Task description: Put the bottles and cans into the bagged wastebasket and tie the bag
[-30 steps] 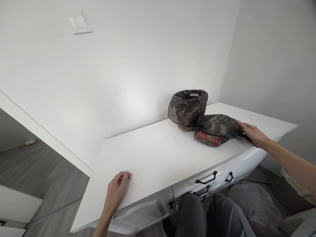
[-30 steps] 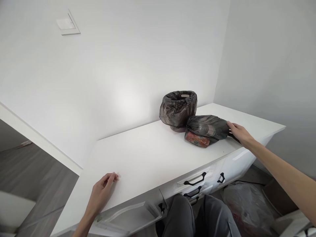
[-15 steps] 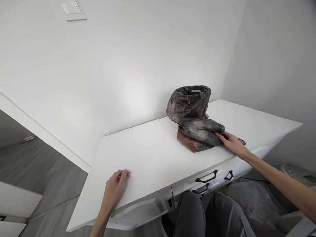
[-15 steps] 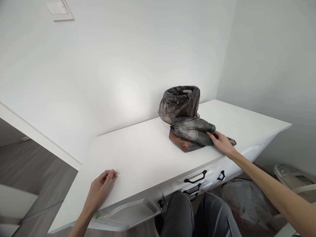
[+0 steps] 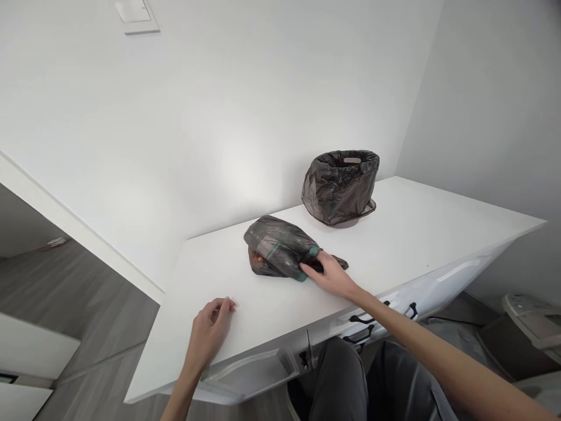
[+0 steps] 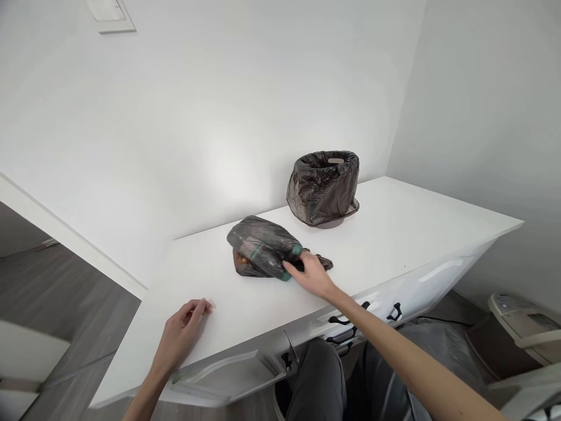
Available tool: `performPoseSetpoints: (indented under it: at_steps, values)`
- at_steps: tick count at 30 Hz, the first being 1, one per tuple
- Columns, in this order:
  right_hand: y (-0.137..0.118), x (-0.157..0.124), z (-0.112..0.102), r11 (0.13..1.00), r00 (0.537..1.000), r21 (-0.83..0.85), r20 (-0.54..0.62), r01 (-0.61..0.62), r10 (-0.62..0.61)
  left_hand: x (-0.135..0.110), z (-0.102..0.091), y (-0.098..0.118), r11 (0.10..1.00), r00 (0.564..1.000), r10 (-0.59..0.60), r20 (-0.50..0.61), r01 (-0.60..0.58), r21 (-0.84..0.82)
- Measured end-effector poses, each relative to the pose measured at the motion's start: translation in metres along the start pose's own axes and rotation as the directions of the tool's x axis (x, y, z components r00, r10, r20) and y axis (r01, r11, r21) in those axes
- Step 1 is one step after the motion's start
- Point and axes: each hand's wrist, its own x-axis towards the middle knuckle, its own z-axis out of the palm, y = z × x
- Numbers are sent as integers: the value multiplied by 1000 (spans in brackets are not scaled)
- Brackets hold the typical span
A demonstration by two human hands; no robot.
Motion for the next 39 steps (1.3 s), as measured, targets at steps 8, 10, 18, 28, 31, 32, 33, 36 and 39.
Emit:
performPoseSetpoints:
  at_steps: [8,10,18,28,31,32,33,36,39]
  values:
    - [-38,-10,-15,913,903,-96,218,397,-370,3,3,-14,1000,1000,21,16,-21,-3]
    - [-33,-11,-15,907,900,-119,228,405,-372,2,3,-14,1000,1000,23,17,-23,-4]
    - [-21,-4,9,860,880,-242,283,449,-380,1,3,-8,999,999,44,16,-44,5]
    - [-36,8,23,906,910,-183,247,382,-334,-3,3,-4,995,996,85,10,-85,47]
    - [-36,8,20,952,932,-11,209,305,-296,-7,7,6,964,966,260,-9,-259,65]
    - [-36,8,19,962,940,54,201,269,-274,-9,11,11,933,935,354,-23,-352,79]
    - [-35,9,18,966,948,116,196,231,-250,-10,15,17,889,891,453,-45,-447,101]
    - [-33,12,16,953,963,278,201,121,-181,-12,33,35,739,736,667,-114,-633,230]
    - [-32,15,14,917,964,396,225,43,-142,-7,54,50,631,645,757,-108,-676,382]
